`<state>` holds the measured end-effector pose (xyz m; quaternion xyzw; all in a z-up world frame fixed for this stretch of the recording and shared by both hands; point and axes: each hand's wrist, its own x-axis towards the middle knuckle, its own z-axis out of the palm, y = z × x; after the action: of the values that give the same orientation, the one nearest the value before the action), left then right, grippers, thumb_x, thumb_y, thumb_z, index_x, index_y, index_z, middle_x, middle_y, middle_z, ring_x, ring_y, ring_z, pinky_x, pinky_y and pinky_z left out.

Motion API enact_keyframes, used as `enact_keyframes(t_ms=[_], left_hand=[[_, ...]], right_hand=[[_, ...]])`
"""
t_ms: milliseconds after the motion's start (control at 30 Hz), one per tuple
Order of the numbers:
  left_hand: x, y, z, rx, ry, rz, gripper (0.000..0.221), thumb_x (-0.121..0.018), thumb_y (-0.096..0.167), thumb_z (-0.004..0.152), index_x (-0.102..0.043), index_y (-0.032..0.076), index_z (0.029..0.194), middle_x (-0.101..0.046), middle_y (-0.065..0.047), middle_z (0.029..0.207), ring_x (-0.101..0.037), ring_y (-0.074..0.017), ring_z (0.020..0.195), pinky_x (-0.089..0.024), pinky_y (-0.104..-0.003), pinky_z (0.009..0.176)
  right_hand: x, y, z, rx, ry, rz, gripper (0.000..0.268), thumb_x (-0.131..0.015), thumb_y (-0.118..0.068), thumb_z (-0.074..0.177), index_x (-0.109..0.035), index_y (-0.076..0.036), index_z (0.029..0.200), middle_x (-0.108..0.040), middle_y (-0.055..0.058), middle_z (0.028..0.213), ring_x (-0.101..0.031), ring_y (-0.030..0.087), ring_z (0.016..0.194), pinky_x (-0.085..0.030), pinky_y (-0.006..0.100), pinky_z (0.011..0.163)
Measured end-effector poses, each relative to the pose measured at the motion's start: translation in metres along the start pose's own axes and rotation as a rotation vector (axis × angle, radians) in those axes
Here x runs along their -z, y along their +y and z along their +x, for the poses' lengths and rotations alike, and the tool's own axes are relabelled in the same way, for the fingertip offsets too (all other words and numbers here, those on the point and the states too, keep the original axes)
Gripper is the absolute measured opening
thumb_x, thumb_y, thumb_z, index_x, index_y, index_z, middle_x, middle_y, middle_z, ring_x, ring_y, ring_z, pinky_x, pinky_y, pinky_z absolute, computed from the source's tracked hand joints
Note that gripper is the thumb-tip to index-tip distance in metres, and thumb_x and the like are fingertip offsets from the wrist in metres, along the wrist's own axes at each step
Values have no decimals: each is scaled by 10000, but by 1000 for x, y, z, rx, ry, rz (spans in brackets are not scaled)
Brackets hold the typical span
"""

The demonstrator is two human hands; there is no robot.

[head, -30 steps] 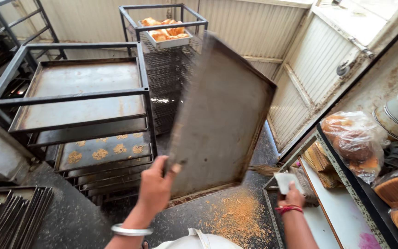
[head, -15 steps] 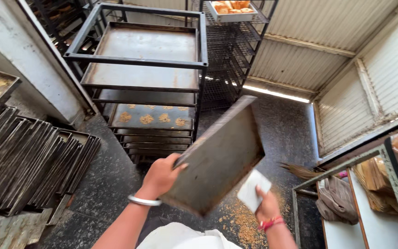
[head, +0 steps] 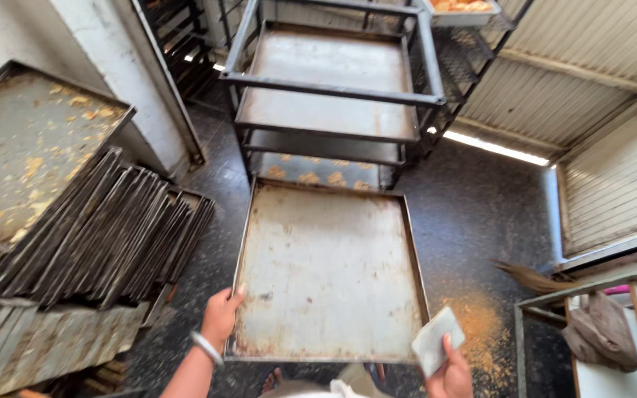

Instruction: The person uses a scraper to remove food residue from several baking trays and wipes them with a cloth.

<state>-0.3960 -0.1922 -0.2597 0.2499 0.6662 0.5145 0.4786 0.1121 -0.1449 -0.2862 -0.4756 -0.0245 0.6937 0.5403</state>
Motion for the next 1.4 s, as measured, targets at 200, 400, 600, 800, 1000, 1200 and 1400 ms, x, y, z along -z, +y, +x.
enact_keyframes(t_ms=[200, 400, 600, 800, 1000, 1200, 1400], left_hand=[[46, 4, 28, -9, -26, -1, 309, -645, 239, 964, -735, -53, 1006, -739, -44, 828, -617, -98, 715, -504, -286, 662], [26, -7, 86, -97, -42, -4, 292, -686, 224, 938, -739, -56, 1004, -726, -47, 824, -604, -101, 718, -503, -284, 662], [8, 23, 132, 68, -230, -247, 359, -693, 228, 970, -641, -42, 1201, -689, -72, 995, -668, -117, 839, -558, -337, 775], [29, 42, 104, 778, -323, -12, 636, -584, 464, 907, -479, 96, 1415, -719, -198, 1024, -777, -300, 782, -643, -386, 669], [25, 31, 102, 770, -66, -323, 737, -626, 573, 914, -627, -80, 1256, -673, -206, 815, -724, -280, 682, -639, -346, 636], [-22, 83, 212, 419, 54, -694, 510, -529, 464, 992, -458, 90, 1332, -661, -323, 1229, -680, -352, 1122, -549, -419, 984], [-86, 111, 297, 248, -85, -535, 469, -594, 406, 975, -551, 60, 1288, -707, -151, 1295, -675, -263, 1181, -535, -330, 849]], right_hand=[[-58, 18, -36, 130, -99, -12, 380, -541, -254, 1043, -584, -105, 1390, -676, 59, 1290, -644, 255, 1186, -494, 501, 1034], [-97, 3, -10, 99, 33, -70, 408, -542, -327, 1027, -575, -201, 1414, -671, -15, 1291, -617, 246, 1194, -433, 511, 997], [-127, -4, 61, 73, -71, -2, 397, -541, -334, 1020, -581, -192, 1389, -665, -16, 1330, -616, 238, 1222, -467, 508, 1006], [-130, -2, 120, -123, 221, -338, 451, -526, -303, 1014, -508, -202, 1453, -618, 77, 1316, -589, 312, 1180, -451, 573, 945], [-156, -16, 151, -370, 221, -532, 550, -588, -352, 957, -483, -184, 1470, -588, 253, 1330, -599, 493, 1126, -481, 703, 903], [-260, -70, 229, 75, -104, -140, 461, -525, -166, 981, -495, -82, 1433, -596, 114, 1425, -594, 316, 1290, -452, 530, 1128], [-306, -80, 267, 429, -167, -71, 393, -522, -179, 1051, -532, -30, 1415, -627, 112, 1412, -606, 287, 1304, -486, 477, 1133]])
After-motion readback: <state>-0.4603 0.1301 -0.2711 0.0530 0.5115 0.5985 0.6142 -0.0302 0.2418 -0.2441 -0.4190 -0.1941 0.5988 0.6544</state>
